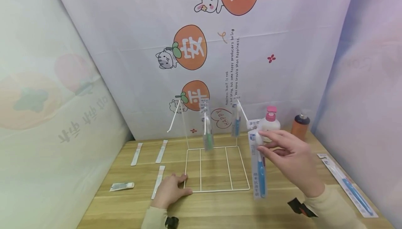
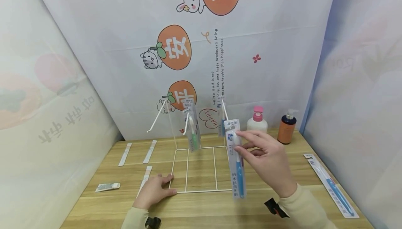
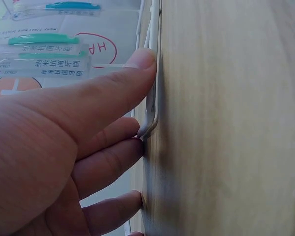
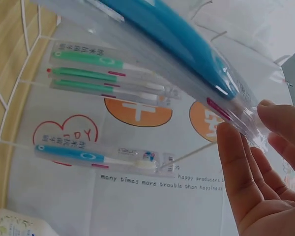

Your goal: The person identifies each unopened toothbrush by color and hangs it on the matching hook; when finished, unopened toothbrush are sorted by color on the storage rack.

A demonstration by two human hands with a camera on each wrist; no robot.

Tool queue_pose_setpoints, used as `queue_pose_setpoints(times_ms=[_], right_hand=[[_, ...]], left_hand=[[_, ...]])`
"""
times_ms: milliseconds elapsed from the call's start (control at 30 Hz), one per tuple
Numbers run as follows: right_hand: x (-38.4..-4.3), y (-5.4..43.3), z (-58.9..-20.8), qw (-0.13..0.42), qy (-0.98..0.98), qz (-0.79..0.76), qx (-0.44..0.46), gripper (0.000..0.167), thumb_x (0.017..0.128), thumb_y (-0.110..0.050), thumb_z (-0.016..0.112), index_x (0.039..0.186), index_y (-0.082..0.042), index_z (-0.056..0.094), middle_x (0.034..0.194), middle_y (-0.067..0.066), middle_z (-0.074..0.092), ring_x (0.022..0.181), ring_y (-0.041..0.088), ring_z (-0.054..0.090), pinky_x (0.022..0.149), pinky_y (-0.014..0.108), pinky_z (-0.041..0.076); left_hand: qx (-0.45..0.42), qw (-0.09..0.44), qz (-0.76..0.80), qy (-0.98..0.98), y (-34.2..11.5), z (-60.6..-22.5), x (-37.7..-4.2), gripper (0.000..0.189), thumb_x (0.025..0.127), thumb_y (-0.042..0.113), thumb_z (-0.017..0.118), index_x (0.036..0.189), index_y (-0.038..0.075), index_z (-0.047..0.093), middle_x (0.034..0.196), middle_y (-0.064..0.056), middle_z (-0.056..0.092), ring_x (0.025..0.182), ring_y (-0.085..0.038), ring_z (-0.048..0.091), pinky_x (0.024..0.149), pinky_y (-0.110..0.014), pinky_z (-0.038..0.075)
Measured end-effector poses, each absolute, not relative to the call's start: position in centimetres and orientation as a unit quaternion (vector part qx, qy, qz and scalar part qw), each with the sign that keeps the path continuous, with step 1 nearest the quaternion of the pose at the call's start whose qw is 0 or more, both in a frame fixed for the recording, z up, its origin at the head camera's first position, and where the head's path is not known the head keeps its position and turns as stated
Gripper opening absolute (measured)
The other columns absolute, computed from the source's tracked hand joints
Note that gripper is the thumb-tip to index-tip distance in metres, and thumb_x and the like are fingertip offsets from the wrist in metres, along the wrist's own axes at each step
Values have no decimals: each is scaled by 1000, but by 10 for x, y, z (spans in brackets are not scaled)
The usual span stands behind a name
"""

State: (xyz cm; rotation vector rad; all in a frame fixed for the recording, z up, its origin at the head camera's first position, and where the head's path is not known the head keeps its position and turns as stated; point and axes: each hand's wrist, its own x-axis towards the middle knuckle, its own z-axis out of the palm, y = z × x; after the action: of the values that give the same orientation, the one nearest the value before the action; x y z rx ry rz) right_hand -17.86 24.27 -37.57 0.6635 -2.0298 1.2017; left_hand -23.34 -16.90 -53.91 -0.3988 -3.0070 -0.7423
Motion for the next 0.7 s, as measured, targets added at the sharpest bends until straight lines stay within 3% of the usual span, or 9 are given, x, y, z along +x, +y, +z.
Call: queue_pose_setpoints(times_ms=[333,433,700], right_hand=[[-189,228,-387,372,-776,438,262,56,77,12,92,127,-9,80,120,4,75,87,2,75,68,18,61],[-196,227,-392,384,-780,423,256,56,77,10,93,128,-9,80,121,6,75,87,3,76,67,16,60],[-227,224,-408,413,-780,401,245,53,79,9,92,128,-6,78,127,8,73,93,20,78,70,18,61]], left_hand=[[-125,14,-242,-962,-169,-539,-233,66,82,49,93,134,11,78,135,-27,70,130,-59,60,103,-71,50],[-126,12,-241,-962,-168,-538,-233,66,82,49,92,133,11,78,135,-23,72,130,-58,60,102,-70,51],[-139,19,-237,-961,-169,-538,-234,66,80,49,93,131,9,79,131,-16,75,128,-57,63,99,-69,54]])
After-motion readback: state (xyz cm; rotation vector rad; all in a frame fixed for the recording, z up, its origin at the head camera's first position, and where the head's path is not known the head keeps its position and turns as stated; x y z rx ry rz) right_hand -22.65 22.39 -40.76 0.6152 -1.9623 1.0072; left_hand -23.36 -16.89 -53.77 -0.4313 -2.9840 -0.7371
